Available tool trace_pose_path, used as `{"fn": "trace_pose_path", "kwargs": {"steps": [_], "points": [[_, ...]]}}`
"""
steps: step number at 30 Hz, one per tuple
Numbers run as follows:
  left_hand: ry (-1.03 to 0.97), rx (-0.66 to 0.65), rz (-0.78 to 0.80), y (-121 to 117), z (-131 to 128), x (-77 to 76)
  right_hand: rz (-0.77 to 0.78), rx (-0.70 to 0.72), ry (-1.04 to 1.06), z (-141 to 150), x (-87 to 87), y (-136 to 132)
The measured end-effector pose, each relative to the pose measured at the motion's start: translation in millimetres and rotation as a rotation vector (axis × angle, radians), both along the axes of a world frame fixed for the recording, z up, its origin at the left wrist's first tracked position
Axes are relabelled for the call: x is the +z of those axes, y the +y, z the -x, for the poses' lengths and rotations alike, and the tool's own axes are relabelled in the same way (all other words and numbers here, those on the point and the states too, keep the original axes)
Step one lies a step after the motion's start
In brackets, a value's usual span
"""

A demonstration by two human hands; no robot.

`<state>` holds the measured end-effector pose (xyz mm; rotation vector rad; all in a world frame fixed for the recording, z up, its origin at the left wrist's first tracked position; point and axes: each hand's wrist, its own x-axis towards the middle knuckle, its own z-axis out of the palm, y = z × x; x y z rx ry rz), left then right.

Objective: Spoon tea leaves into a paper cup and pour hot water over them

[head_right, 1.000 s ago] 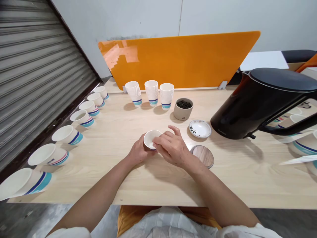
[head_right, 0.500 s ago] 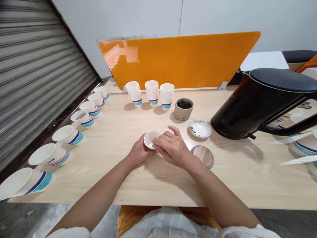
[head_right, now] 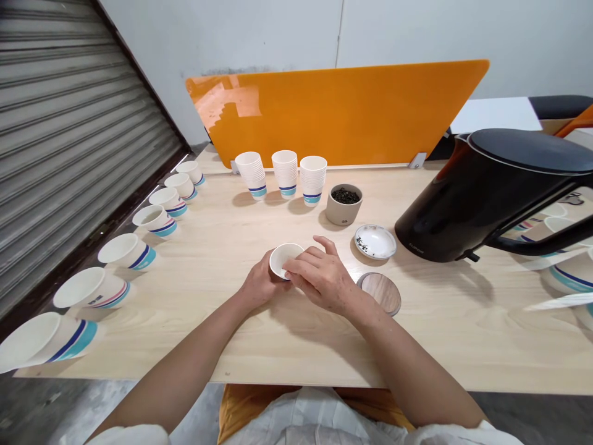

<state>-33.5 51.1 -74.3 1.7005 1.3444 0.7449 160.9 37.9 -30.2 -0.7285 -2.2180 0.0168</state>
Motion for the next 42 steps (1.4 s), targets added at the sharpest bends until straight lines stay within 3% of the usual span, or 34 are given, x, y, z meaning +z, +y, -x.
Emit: {"fn": "trace_pose_path", "kwargs": {"steps": [4,13,20,28,35,42], "points": [[-0.001,-0.014,-0.002,-0.1,0.3,1.1,0.014,0.056,0.046,1.8,-3.2,0.8],[-0.006,0.003,-0.014,-1.0,1.1,-1.0,-0.021,-0.03,-0.029,-0.6,0.7,-0.1],[0.005,-0.013,0.001,-1.6,1.2,0.8,0.012,0.045,0.028,2.0,-1.6,0.0],[-0.004,-0.002,-0.011,-0.2,1.2,-2.3,0.006,-0.017,-0.013,-0.6,-0.9,-0.5],[0.019,0.0,-0.026,-1.2,-0.3,0.0,0.054,0.054,0.057,0.6,-1.4,-0.5],[0.008,0.01,-0.021,-0.6,0.4,-1.6,0.016,-0.019,0.001,-1.7,2.6,0.3]]}}
